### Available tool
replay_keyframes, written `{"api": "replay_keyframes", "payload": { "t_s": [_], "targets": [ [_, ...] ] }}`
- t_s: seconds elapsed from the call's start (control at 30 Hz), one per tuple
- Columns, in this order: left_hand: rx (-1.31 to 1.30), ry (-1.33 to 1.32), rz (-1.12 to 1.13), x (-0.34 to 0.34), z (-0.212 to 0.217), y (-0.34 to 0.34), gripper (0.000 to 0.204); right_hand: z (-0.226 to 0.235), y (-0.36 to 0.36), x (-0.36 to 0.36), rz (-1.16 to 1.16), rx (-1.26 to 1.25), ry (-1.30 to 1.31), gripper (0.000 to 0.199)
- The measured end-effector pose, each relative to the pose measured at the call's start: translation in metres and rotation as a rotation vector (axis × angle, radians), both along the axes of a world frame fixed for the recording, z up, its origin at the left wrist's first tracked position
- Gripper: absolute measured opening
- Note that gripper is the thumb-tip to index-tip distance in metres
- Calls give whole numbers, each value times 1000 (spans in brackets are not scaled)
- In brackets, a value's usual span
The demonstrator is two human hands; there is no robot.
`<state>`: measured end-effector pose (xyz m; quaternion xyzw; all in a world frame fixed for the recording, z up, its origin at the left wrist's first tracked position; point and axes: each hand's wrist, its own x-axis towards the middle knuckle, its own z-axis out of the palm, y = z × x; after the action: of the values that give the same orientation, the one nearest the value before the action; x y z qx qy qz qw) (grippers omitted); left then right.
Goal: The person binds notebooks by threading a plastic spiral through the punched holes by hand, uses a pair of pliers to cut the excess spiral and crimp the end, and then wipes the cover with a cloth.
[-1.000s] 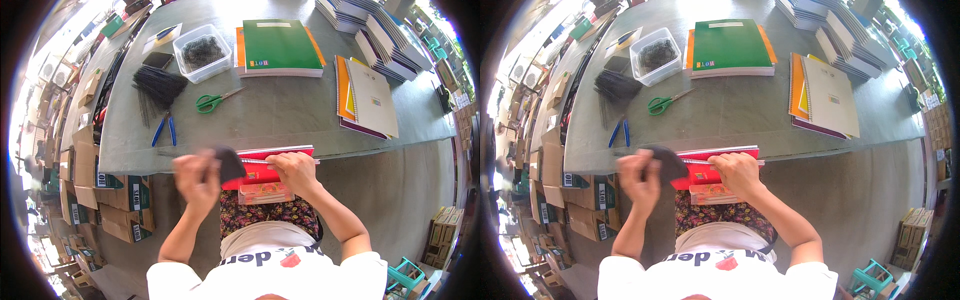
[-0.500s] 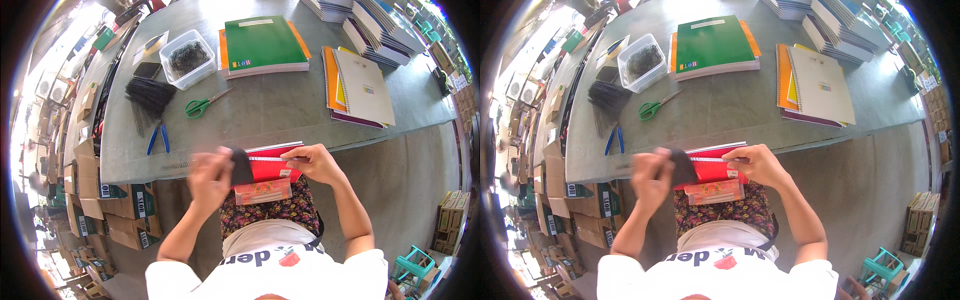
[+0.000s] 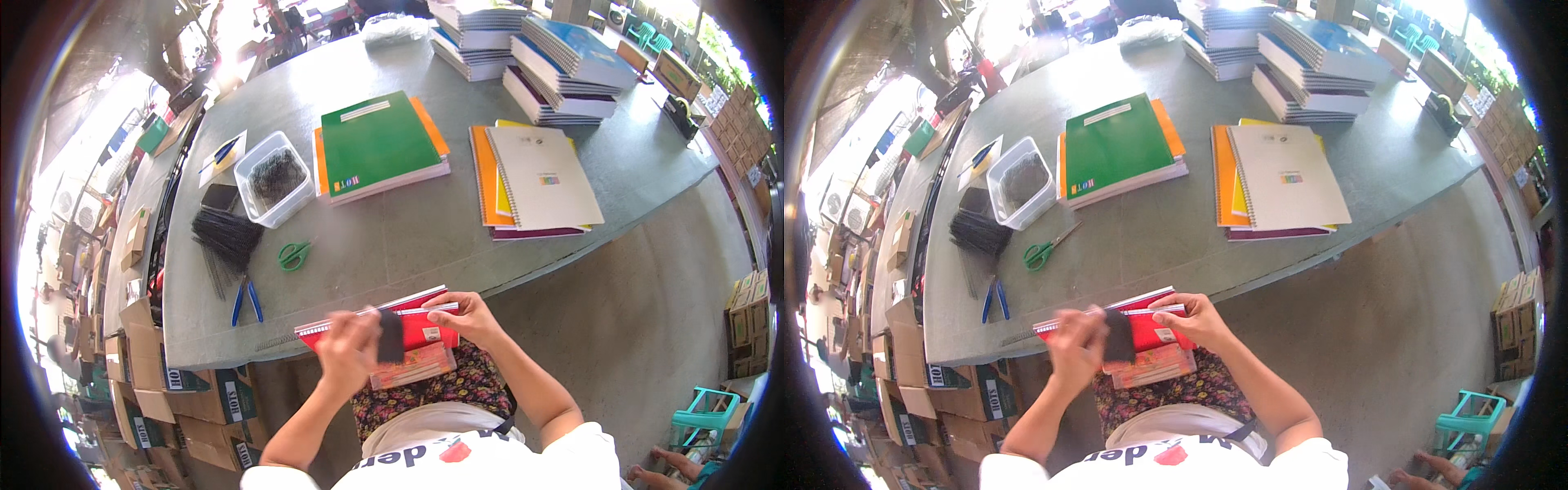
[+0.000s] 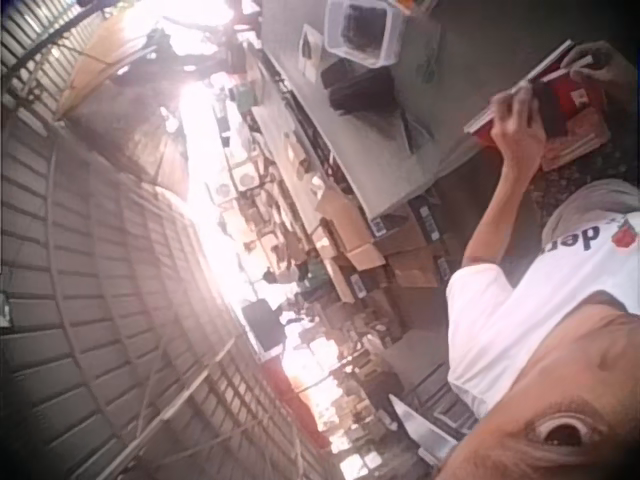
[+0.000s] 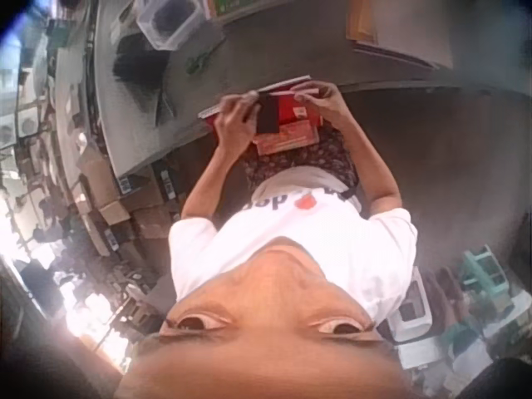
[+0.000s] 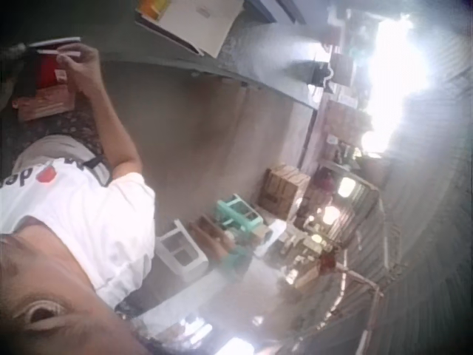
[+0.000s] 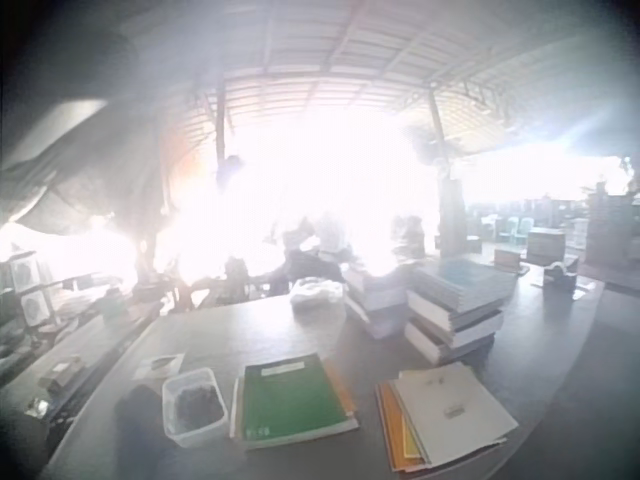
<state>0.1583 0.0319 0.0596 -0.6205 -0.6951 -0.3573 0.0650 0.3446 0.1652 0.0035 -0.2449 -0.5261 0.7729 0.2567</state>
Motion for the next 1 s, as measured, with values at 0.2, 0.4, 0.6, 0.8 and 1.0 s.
{"api": "replay_keyframes", "payload": {
  "t_s": [0.2,0.4,0.6,0.8,1.0],
  "targets": [
    [246,110,165,3,14,15,28,1,-1,5,3,23,-28,21],
    [-34,-74,-176,19,14,14,24,-3,-3,4,66,8,-47,25],
    [2,18,-153,30,12,21,21,-3,-2,5,49,-40,66,44],
    [-189,-50,-328,47,6,23,22,-2,-2,5,73,-144,-8,52],
    [-145,1,-417,53,1,44,21,-9,1,10,34,-109,-45,53]
  ]
}}
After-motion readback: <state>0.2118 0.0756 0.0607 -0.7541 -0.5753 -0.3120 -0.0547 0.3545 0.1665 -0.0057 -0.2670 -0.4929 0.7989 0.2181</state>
